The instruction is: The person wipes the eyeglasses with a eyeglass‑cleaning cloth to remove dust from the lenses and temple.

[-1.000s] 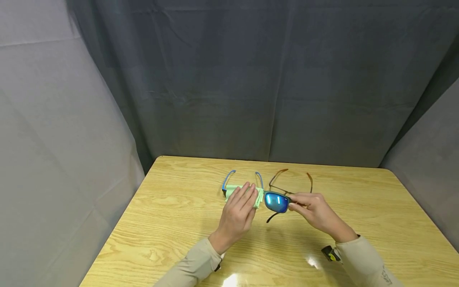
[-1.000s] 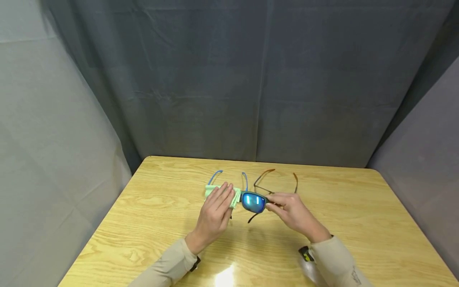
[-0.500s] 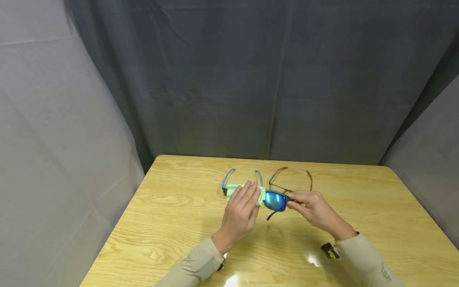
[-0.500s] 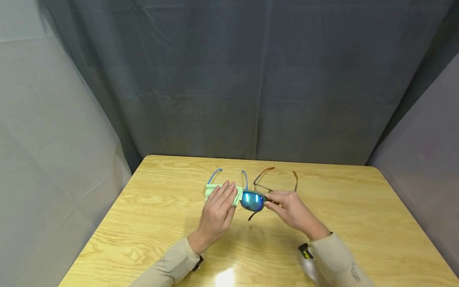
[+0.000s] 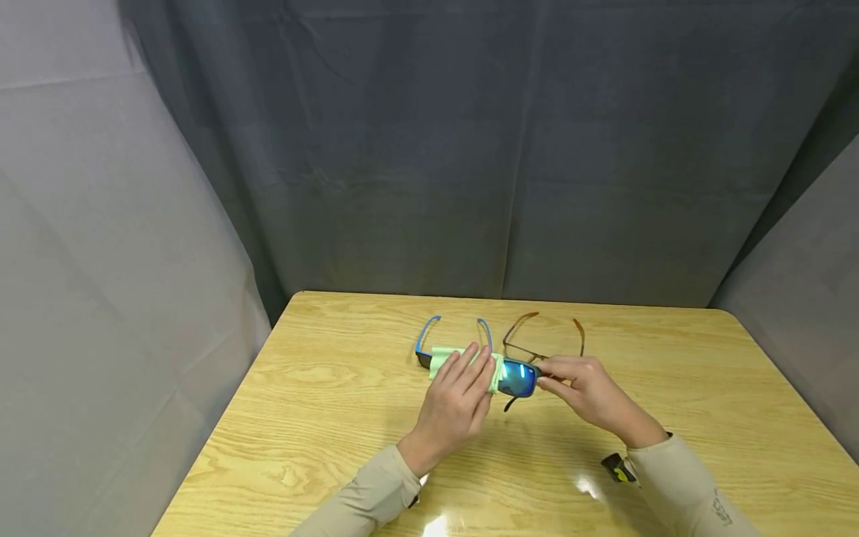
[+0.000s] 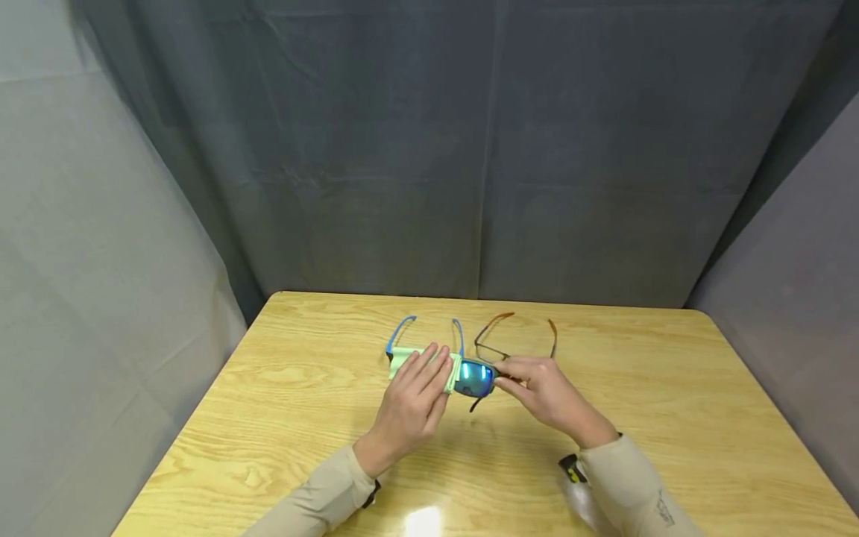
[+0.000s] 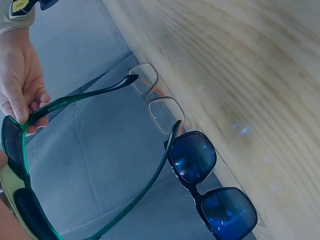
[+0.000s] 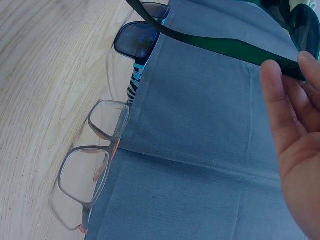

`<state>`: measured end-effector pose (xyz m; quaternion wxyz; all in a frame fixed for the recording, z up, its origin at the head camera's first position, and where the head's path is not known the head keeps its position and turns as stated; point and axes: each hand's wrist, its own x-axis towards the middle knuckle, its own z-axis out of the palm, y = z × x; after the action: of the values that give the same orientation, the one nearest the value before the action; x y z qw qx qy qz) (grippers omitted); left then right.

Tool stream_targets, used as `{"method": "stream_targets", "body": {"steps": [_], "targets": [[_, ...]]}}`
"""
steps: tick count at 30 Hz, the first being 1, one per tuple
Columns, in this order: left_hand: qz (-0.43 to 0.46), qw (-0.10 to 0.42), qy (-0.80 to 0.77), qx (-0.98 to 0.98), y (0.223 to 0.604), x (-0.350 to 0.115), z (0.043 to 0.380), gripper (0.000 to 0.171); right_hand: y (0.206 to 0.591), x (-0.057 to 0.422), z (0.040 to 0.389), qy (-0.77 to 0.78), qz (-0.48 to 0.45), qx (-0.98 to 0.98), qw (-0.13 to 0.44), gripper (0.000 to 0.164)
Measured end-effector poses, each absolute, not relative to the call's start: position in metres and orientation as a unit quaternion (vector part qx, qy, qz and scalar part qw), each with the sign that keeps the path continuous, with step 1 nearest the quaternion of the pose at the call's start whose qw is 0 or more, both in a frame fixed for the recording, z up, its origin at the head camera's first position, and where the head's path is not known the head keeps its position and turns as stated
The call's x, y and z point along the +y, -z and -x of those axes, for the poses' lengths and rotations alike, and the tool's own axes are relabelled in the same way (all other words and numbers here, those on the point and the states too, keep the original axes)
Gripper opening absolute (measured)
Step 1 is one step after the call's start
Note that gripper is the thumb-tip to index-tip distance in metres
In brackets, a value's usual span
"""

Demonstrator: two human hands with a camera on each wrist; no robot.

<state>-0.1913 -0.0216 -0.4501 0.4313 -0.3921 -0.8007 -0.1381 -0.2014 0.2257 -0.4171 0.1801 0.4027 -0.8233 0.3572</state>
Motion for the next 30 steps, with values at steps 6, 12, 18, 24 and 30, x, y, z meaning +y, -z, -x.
{"method": "stream_targets", "body": {"steps": [6, 12, 18, 24, 30], "targets": [[0.405, 0.437, 0.108, -0.796, 0.4519, -0.0216, 0.1916, 0.043, 0.4182, 0.2253, 0.2033, -0.355, -0.412, -0.82, 0.181, 0.032], [0.417, 0.435, 0.096, -0.792, 0.4513, -0.02, 0.1913, 0.043, 0.4184, 0.2266, 0.2045, -0.357, -0.416, -0.818, 0.174, 0.031], [0.423, 0.433, 0.091, -0.791, 0.4495, -0.0194, 0.1918, 0.044, 0.4172, 0.2274, 0.2042, -0.359, -0.41, -0.823, 0.159, 0.028], [0.431, 0.435, 0.081, -0.786, 0.448, -0.0175, 0.1923, 0.043, 0.4161, 0.2272, 0.2046, -0.346, -0.409, -0.829, 0.16, 0.031], [0.438, 0.429, 0.078, -0.786, 0.4474, -0.0159, 0.1919, 0.045, 0.4164, 0.2262, 0.2045, -0.34, -0.407, -0.832, 0.163, 0.032]]}}
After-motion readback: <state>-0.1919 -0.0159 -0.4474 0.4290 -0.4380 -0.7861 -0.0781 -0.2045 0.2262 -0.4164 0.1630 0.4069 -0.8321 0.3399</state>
